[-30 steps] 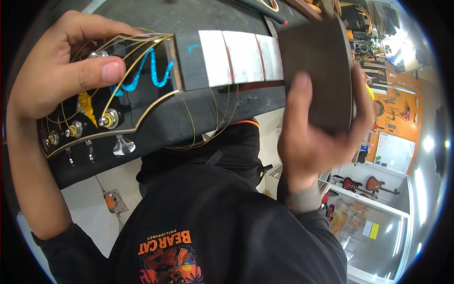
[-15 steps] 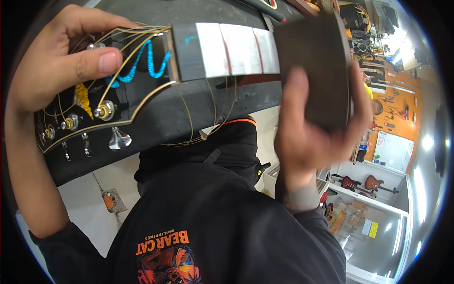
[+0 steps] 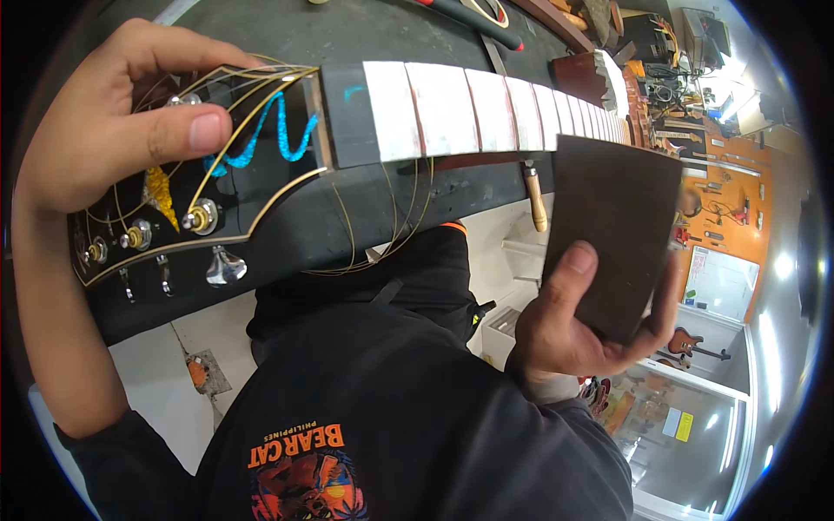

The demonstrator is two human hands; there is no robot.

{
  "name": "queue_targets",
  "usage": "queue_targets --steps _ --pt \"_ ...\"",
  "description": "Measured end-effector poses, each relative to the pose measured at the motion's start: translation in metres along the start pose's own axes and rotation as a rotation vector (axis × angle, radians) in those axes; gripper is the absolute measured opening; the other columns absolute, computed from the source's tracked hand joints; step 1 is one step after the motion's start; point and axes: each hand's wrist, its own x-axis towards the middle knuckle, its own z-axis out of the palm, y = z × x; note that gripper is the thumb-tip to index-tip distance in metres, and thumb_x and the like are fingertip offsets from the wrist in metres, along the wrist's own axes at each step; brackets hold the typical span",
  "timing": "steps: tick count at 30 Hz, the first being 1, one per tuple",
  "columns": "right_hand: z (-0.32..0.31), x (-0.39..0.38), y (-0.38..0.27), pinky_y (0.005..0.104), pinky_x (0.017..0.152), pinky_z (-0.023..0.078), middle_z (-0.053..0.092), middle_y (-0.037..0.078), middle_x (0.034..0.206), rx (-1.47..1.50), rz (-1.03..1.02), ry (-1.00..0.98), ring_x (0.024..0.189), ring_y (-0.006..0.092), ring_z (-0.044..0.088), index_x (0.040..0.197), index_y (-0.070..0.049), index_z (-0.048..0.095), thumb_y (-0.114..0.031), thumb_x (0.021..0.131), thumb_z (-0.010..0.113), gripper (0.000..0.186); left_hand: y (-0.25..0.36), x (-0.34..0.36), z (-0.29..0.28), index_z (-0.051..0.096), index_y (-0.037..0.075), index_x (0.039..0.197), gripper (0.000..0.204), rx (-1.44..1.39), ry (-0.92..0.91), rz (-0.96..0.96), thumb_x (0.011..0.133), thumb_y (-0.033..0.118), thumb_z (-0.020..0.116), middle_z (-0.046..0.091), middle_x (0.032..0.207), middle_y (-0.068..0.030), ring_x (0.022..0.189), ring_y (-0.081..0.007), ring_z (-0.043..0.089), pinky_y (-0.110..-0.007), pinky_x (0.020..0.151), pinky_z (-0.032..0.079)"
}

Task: The person sands the frets and fretboard of a guitar using a sanding block, moving it along the length of the neck while holding the headstock.

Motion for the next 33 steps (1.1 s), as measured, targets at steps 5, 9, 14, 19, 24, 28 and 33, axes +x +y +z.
queue_targets --steps 5,9,14,19,24,28,33 --pt "-0.002 0.001 0.008 0.0342 0.085 0.06 0.06 0.024 0.117 -0.101 -0.059 -0.065 0.101 0.0292 0.069 0.139 0.008 0.04 -0.001 0.077 0.083 0.076 0.003 -0.008 -0.002 0.063 -0.005 0.125 0.073 0.034 -0.002 -0.046 0.082 0.052 0.078 0.066 0.124 -0.0222 0.115 -0.0276 0.065 -0.039 0.102 0.05" --pt "0.016 0.002 0.018 0.0328 0.085 0.059 0.061 0.022 0.117 -0.029 -0.022 -0.061 0.101 0.0278 0.068 0.134 0.009 0.046 -0.003 0.077 0.085 0.07 -0.012 -0.013 -0.004 0.059 -0.004 0.128 0.074 0.131 0.079 -0.004 0.083 0.051 0.077 0.064 0.128 -0.0225 0.118 -0.027 0.063 -0.04 0.104 0.049" --pt "0.073 0.06 0.03 0.0307 0.087 0.058 0.068 0.016 0.117 -0.087 -0.372 -0.307 0.099 0.0211 0.07 0.13 0.005 0.058 -0.002 0.082 0.082 0.054 -0.001 -0.018 -0.004 0.059 -0.005 0.129 0.074 0.119 0.085 -0.06 0.084 0.052 0.076 0.064 0.127 -0.0223 0.111 -0.0265 0.067 -0.038 0.098 0.054" --pt "0.045 0.028 0.034 0.0359 0.09 0.059 0.066 0.022 0.119 -0.012 -0.317 -0.231 0.103 0.0266 0.069 0.133 0.007 0.052 0.0 0.082 0.08 0.058 -0.013 -0.01 0.0 0.06 -0.004 0.129 0.075 0.11 0.096 -0.02 0.083 0.053 0.076 0.065 0.126 -0.0218 0.106 -0.0255 0.069 -0.037 0.094 0.056" --pt "0.037 0.018 0.034 0.0383 0.092 0.059 0.066 0.025 0.118 0.032 -0.275 -0.149 0.104 0.0299 0.069 0.134 0.008 0.049 0.0 0.082 0.08 0.061 -0.017 0.0 -0.003 0.061 -0.003 0.13 0.076 0.226 0.069 0.11 0.083 0.054 0.076 0.065 0.125 -0.0219 0.108 -0.0256 0.068 -0.036 0.096 0.055" --pt "0.075 0.06 0.016 0.0314 0.088 0.058 0.069 0.018 0.115 -0.097 -0.368 -0.302 0.101 0.0228 0.07 0.131 0.004 0.056 -0.004 0.083 0.081 0.056 -0.01 -0.019 -0.009 0.059 -0.003 0.13 0.074 0.147 0.077 -0.052 0.084 0.053 0.075 0.065 0.126 -0.0219 0.112 -0.025 0.066 -0.036 0.097 0.055" --pt "0.033 0.017 0.035 0.0331 0.086 0.058 0.064 0.023 0.121 -0.113 -0.239 -0.187 0.101 0.0283 0.069 0.132 0.007 0.052 -0.003 0.079 0.083 0.062 -0.024 -0.01 -0.001 0.056 -0.002 0.13 0.069 0.077 0.094 -0.001 0.087 0.048 0.076 0.064 0.127 -0.0218 0.113 -0.0248 0.066 -0.036 0.097 0.054"
